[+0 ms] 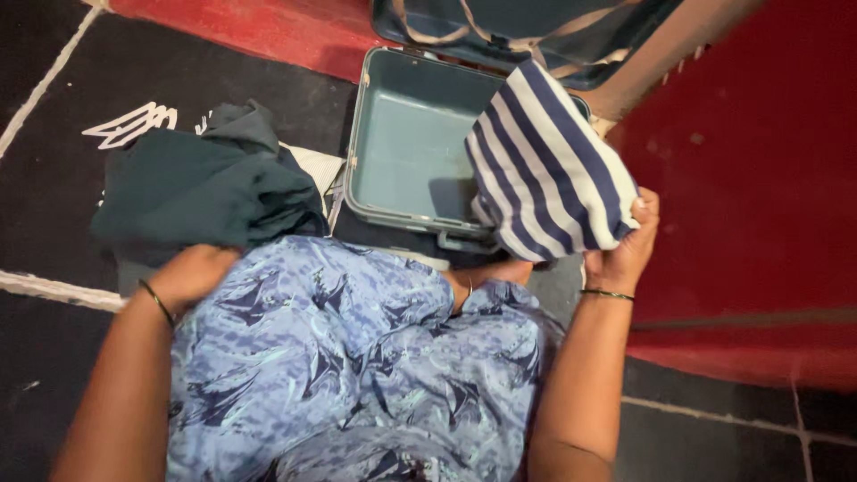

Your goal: The person sits on the floor and folds several pieces of clothing, including a dark blue shirt, a striped shirt, and dark pants. They place the folded items into a light blue suitcase, then remove them to refold and rearrange them before placing them back inside.

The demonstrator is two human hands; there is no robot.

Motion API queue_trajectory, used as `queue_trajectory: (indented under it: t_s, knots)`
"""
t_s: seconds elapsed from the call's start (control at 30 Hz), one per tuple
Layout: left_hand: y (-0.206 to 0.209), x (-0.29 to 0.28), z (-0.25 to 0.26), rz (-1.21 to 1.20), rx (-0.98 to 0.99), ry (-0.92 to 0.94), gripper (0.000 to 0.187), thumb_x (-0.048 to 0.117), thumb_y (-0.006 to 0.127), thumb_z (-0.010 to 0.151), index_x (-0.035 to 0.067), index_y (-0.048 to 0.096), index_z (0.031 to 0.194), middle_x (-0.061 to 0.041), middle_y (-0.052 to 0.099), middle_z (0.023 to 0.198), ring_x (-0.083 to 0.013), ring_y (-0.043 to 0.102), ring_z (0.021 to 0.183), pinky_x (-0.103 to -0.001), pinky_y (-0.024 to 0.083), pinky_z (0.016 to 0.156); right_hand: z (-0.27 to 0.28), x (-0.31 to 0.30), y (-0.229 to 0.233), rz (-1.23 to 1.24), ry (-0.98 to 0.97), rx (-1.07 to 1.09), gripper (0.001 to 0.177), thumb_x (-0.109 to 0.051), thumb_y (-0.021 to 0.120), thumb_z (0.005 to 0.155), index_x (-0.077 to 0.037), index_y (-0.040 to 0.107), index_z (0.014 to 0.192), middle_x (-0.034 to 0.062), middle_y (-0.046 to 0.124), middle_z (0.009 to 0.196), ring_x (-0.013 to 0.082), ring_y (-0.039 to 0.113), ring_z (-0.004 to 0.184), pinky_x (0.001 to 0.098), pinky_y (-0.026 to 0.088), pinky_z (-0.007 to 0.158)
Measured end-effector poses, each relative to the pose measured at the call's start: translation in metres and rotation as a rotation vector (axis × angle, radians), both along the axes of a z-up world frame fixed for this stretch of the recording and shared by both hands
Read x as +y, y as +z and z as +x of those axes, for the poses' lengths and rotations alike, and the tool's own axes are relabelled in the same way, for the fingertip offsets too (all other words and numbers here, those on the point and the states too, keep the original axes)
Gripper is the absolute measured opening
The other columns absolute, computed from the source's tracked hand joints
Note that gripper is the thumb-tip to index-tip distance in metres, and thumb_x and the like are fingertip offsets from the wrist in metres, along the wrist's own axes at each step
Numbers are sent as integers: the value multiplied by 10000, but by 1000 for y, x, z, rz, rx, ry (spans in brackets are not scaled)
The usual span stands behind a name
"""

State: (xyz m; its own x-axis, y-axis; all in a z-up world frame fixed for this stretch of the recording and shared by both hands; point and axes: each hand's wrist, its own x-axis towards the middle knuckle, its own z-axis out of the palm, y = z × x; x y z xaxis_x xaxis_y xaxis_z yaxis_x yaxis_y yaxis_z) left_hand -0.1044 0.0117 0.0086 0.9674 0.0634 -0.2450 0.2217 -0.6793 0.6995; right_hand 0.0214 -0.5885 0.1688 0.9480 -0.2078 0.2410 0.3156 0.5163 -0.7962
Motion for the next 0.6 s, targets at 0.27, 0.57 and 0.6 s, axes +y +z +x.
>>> queue_trajectory:
  t_s: [0.27, 0.57, 0.6]
  knots:
    - [63, -191, -73, -834, -263, -58, 478, 299, 637, 976, 36, 576, 1370, -124, 674, 1314, -214, 667, 1185, -374, 556, 964, -121, 63, 66, 244, 230, -75, 223, -225, 547, 1079, -43, 537, 1207, 132, 639, 1296, 276, 602, 1199, 421, 502, 1157]
    - [51, -204, -57, -1697, 496, -34, 686, 566, 433, 1002, 78, 516, 1477, -102, 639, 1384, -234, 617, 1247, -404, 508, 1045, -257, 105, -32, -122, 234, 662, 513, -159, 590, 954, -56, 500, 1448, 108, 603, 1382, 267, 623, 1180, 432, 543, 953]
    - [53, -201, -58, -1701, 497, -21, 687, 567, 436, 1001, 77, 516, 1476, -103, 638, 1383, -234, 617, 1245, -404, 508, 1043, -266, 100, -52, -261, 319, 687, 463, -134, 597, 960, -38, 525, 1407, 96, 624, 1313, 233, 624, 1112, 391, 538, 906]
